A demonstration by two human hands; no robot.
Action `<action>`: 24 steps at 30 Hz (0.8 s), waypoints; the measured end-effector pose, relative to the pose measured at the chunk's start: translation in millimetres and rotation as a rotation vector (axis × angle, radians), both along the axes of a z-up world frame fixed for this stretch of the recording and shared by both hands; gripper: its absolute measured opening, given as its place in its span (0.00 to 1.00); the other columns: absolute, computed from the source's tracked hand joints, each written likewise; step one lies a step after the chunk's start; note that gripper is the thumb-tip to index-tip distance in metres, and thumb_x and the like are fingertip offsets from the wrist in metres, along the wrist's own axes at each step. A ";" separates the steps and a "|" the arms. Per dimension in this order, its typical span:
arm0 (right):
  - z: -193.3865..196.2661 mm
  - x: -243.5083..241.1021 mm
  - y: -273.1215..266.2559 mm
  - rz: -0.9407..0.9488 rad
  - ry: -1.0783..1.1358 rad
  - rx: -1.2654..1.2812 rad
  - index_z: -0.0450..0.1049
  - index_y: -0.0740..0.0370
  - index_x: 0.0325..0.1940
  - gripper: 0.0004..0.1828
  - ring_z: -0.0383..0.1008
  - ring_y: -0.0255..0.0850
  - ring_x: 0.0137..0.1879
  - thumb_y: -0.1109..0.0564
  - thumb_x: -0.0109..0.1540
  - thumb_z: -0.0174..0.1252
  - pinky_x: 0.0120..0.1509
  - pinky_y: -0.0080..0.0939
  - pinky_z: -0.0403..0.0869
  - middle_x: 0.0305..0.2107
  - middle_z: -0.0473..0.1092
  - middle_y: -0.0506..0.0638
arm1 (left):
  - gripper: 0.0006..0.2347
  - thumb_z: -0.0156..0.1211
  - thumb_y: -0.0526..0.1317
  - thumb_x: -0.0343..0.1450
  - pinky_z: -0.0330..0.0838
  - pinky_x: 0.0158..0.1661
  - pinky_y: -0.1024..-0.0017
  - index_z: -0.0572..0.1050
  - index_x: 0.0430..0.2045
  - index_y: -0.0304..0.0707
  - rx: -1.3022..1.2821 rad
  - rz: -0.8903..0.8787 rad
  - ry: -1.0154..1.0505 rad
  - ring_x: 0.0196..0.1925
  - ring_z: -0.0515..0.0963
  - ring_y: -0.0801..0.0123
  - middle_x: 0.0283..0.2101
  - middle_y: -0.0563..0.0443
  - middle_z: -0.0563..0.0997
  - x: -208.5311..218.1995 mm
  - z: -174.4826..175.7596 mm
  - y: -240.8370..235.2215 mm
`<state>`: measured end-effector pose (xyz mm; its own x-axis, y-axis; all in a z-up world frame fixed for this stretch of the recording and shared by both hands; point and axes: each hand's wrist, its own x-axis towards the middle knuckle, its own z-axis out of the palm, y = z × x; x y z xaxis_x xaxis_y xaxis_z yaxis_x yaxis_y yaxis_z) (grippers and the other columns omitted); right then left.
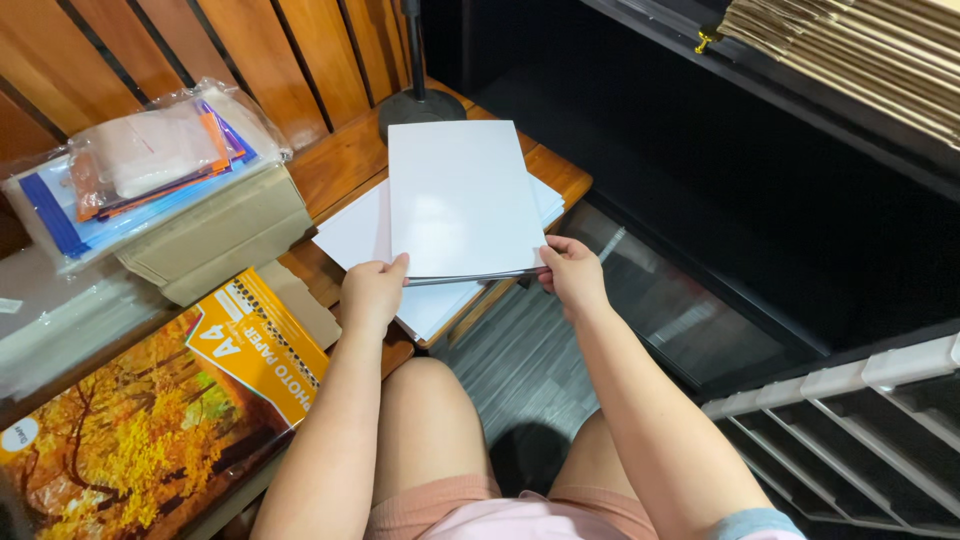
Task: The person sits on a wooden bench and repeatedly picks up sheets of white paper from a stack on their lap. They lift each sheet and place it onto a stack of brown folders on a nearby black shelf, repeating this action throughout the video.
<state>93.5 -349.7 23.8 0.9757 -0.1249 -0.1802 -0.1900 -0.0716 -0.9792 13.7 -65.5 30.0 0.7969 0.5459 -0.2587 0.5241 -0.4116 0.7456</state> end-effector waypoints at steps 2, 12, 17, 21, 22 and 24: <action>-5.0 2.1 0.4 0.000 0.011 0.038 0.74 0.65 0.61 0.20 0.77 0.34 0.24 0.58 0.65 0.61 0.28 0.30 0.80 0.24 0.76 0.55 | 0.15 0.59 0.54 0.73 0.76 0.30 0.72 0.81 0.26 0.43 -0.167 0.039 -0.059 0.28 0.83 0.66 0.23 0.58 0.82 -3.2 5.8 -5.4; -18.8 4.6 -0.2 -0.012 0.000 0.214 0.73 0.63 0.61 0.18 0.72 0.31 0.22 0.60 0.66 0.58 0.28 0.24 0.76 0.20 0.72 0.50 | 0.13 0.61 0.43 0.75 0.83 0.34 0.74 0.77 0.25 0.31 -0.449 0.108 -0.260 0.36 0.87 0.63 0.22 0.43 0.79 -15.8 11.5 -17.5; -12.3 -8.3 1.9 -0.033 -0.022 0.321 0.72 0.65 0.62 0.19 0.71 0.31 0.26 0.62 0.66 0.58 0.32 0.23 0.75 0.22 0.69 0.48 | 0.13 0.61 0.40 0.76 0.82 0.43 0.69 0.77 0.24 0.28 -0.455 0.108 -0.357 0.41 0.87 0.59 0.26 0.40 0.78 -19.5 0.0 -20.7; -2.8 -27.2 -3.3 0.000 -0.058 0.470 0.73 0.63 0.60 0.18 0.71 0.32 0.28 0.64 0.64 0.60 0.38 0.25 0.74 0.22 0.65 0.43 | 0.13 0.66 0.42 0.74 0.82 0.44 0.71 0.78 0.21 0.32 -0.441 0.127 -0.376 0.41 0.86 0.62 0.29 0.43 0.76 -4.1 -57.9 -4.5; -0.9 -32.3 -5.3 -0.002 -0.059 0.469 0.73 0.63 0.60 0.18 0.71 0.32 0.28 0.64 0.64 0.60 0.38 0.25 0.74 0.22 0.65 0.43 | 0.13 0.66 0.42 0.74 0.82 0.44 0.71 0.78 0.21 0.32 -0.442 0.126 -0.376 0.41 0.86 0.62 0.29 0.43 0.76 -10.8 -52.8 -4.9; 2.8 -42.5 -9.1 0.031 -0.046 0.510 0.74 0.62 0.58 0.18 0.71 0.31 0.29 0.64 0.63 0.62 0.41 0.27 0.75 0.22 0.66 0.41 | 0.14 0.67 0.43 0.72 0.79 0.44 0.69 0.76 0.18 0.35 -0.360 0.048 -0.373 0.41 0.80 0.67 0.33 0.47 0.75 -24.1 -42.9 -5.7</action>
